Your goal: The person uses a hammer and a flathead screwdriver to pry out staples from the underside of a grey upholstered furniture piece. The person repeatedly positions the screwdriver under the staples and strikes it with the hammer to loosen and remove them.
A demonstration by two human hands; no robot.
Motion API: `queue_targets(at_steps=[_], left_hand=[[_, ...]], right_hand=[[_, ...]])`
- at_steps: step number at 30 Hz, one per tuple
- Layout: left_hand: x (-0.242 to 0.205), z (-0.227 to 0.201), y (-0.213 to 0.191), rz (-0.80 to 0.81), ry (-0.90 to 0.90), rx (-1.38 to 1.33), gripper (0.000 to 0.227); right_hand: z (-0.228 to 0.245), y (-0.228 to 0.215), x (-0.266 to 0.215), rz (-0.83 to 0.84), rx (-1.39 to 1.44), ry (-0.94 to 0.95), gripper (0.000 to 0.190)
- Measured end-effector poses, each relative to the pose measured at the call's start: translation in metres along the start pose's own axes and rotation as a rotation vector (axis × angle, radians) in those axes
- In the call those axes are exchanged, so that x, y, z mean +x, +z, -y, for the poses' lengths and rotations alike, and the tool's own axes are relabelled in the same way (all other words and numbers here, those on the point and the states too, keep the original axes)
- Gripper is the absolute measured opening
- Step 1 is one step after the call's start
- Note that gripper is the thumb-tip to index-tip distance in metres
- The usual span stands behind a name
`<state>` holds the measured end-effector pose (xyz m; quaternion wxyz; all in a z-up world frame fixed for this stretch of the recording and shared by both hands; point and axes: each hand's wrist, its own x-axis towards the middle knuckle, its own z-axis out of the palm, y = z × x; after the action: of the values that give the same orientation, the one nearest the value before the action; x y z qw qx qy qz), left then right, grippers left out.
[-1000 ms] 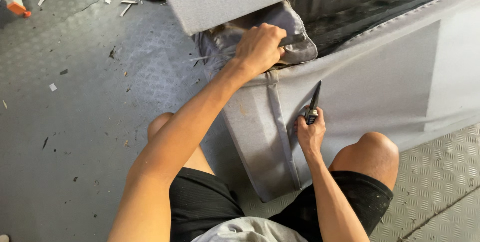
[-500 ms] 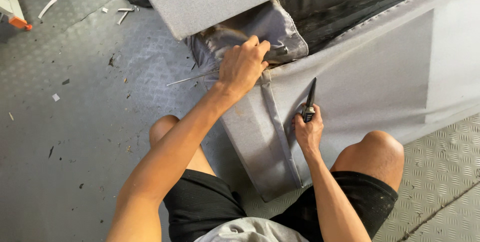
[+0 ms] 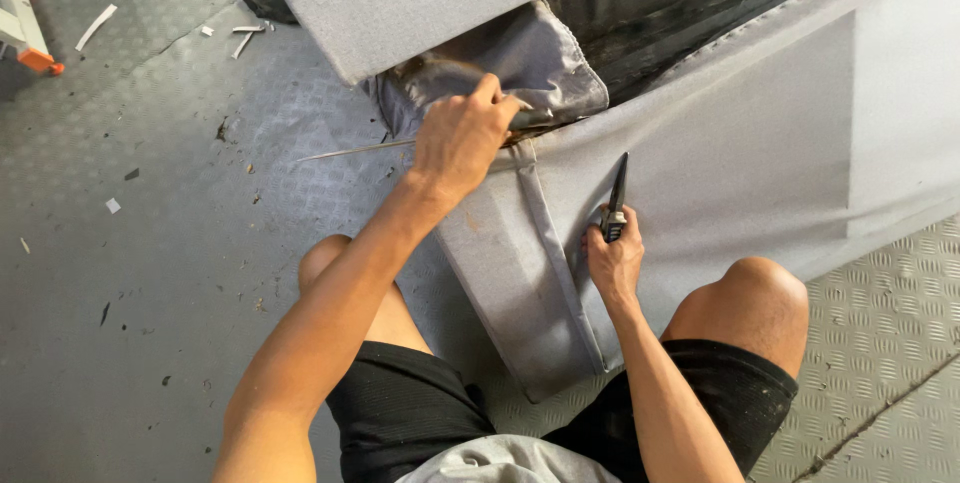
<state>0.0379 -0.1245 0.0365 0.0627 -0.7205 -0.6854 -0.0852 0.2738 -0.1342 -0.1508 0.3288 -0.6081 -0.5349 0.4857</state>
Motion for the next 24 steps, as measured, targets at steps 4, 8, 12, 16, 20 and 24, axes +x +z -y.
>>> queue_targets(at_steps=[4, 8, 12, 16, 20, 24], left_hand=[[0.001, 0.011, -0.012, 0.05, -0.014, -0.032, 0.016], [-0.001, 0.013, -0.026, -0.019, 0.011, -0.109, 0.022], [0.0, 0.009, -0.029, 0.039, -0.064, -0.172, 0.016], [0.001, 0.002, -0.028, 0.021, -0.11, -0.21, 0.032], [0.002, -0.003, -0.025, 0.007, -0.195, -0.285, 0.032], [0.007, 0.005, -0.021, 0.058, -0.281, -0.357, 0.031]], right_hand=[[0.0, 0.0, -0.002, 0.003, 0.059, 0.008, 0.033], [0.004, 0.0, -0.002, -0.002, 0.048, 0.005, 0.033], [0.004, -0.001, -0.003, 0.0, 0.057, 0.013, 0.033], [0.004, 0.0, -0.003, 0.005, 0.071, 0.0, 0.032], [0.004, -0.002, -0.003, 0.012, 0.078, 0.007, 0.033], [0.002, -0.001, -0.003, 0.007, 0.051, 0.004, 0.033]])
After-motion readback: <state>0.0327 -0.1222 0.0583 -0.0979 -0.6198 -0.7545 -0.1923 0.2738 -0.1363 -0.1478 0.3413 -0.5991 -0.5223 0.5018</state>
